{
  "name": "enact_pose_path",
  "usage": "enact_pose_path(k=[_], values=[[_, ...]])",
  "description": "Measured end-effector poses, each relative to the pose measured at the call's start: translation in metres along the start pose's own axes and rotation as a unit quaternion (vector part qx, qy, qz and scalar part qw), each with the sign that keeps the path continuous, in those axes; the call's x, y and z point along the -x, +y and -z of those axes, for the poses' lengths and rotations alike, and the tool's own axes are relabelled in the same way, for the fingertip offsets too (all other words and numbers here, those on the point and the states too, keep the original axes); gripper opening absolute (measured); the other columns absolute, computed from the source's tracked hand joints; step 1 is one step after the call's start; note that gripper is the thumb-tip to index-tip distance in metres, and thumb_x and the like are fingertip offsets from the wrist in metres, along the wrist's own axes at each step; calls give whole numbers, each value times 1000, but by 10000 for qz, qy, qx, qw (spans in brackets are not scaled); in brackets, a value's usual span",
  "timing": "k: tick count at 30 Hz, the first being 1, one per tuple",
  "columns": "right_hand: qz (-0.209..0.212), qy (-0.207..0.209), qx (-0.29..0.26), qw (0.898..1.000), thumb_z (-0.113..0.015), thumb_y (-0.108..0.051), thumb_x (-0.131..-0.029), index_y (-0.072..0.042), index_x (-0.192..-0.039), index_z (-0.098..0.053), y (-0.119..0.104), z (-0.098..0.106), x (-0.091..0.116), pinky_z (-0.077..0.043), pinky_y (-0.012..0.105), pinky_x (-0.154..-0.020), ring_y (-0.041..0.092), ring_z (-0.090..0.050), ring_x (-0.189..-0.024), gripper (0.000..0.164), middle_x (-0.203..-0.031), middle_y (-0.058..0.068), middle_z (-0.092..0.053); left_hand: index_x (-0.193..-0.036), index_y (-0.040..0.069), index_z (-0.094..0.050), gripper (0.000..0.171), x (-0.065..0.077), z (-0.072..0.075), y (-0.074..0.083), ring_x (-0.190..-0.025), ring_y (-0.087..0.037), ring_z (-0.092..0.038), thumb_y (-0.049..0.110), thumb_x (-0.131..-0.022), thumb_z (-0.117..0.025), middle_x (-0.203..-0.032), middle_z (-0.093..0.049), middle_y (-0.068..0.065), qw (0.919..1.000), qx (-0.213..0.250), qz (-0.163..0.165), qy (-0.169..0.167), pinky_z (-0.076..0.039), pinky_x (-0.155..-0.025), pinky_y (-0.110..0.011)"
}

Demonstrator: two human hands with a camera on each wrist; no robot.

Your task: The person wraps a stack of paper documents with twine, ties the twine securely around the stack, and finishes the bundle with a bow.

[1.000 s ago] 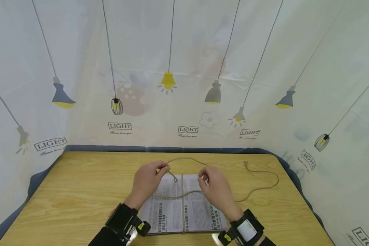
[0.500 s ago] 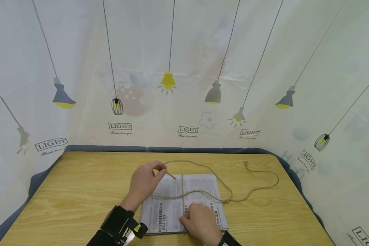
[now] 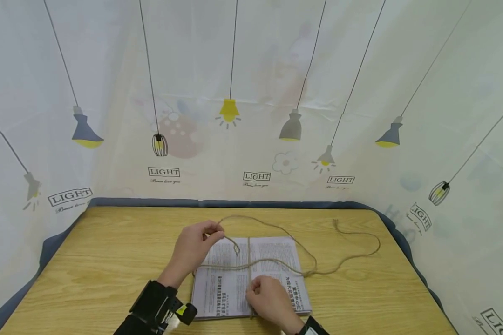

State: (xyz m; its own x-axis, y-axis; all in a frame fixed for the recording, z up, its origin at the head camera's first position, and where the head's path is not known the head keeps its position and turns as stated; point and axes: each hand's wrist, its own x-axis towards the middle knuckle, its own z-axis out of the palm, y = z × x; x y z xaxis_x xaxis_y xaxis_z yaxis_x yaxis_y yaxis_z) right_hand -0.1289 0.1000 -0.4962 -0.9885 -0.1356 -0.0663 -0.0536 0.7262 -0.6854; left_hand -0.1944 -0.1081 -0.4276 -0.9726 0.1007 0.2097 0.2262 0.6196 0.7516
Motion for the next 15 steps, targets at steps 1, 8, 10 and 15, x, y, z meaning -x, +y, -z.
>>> enact_pose_path(k=[1, 8, 10, 15], values=[[31, -20, -124, 9999, -61, -16, -79, -15, -70, -62, 1, 0, 0, -35, 23, -49, 7, -45, -53, 9, -60, -8, -52, -95, 24, -71, 5, 0, 0, -1, -79, -9, -59, 27, -93, -67, -88, -69, 7, 10000, 79, 21, -21, -47, -73, -30], [23, -166, -521, 9985, -63, -25, -88, -15, -75, -65, 6, 1, -2, -36, 23, -53, 6, -46, -56, 17, -63, -8, -53, -91, 21, -70, 8, -3, -7, -9, -82, -10, -61, 27, -94, -66, -84, -71, 4, 9974, 533, 480, -42, -47, -78, -32], [0, -179, -504, 9986, -63, -26, -88, -15, -76, -65, 6, 0, -2, -36, 23, -53, 5, -47, -56, 17, -63, -9, -53, -91, 19, -70, 10, -5, -10, -11, -81, -12, -61, 27, -94, -65, -84, -71, 3, 9949, 737, 685, -19, -46, -77, -32], [-88, -306, -680, 9972, -62, -26, -88, -15, -79, -66, 7, 1, -2, -36, 22, -53, 6, -47, -57, 15, -65, -8, -55, -90, 17, -70, 13, -7, -19, -16, -76, -17, -55, 28, -95, -65, -87, -72, -5, 9882, 958, 1194, 97, -39, -72, -31]])
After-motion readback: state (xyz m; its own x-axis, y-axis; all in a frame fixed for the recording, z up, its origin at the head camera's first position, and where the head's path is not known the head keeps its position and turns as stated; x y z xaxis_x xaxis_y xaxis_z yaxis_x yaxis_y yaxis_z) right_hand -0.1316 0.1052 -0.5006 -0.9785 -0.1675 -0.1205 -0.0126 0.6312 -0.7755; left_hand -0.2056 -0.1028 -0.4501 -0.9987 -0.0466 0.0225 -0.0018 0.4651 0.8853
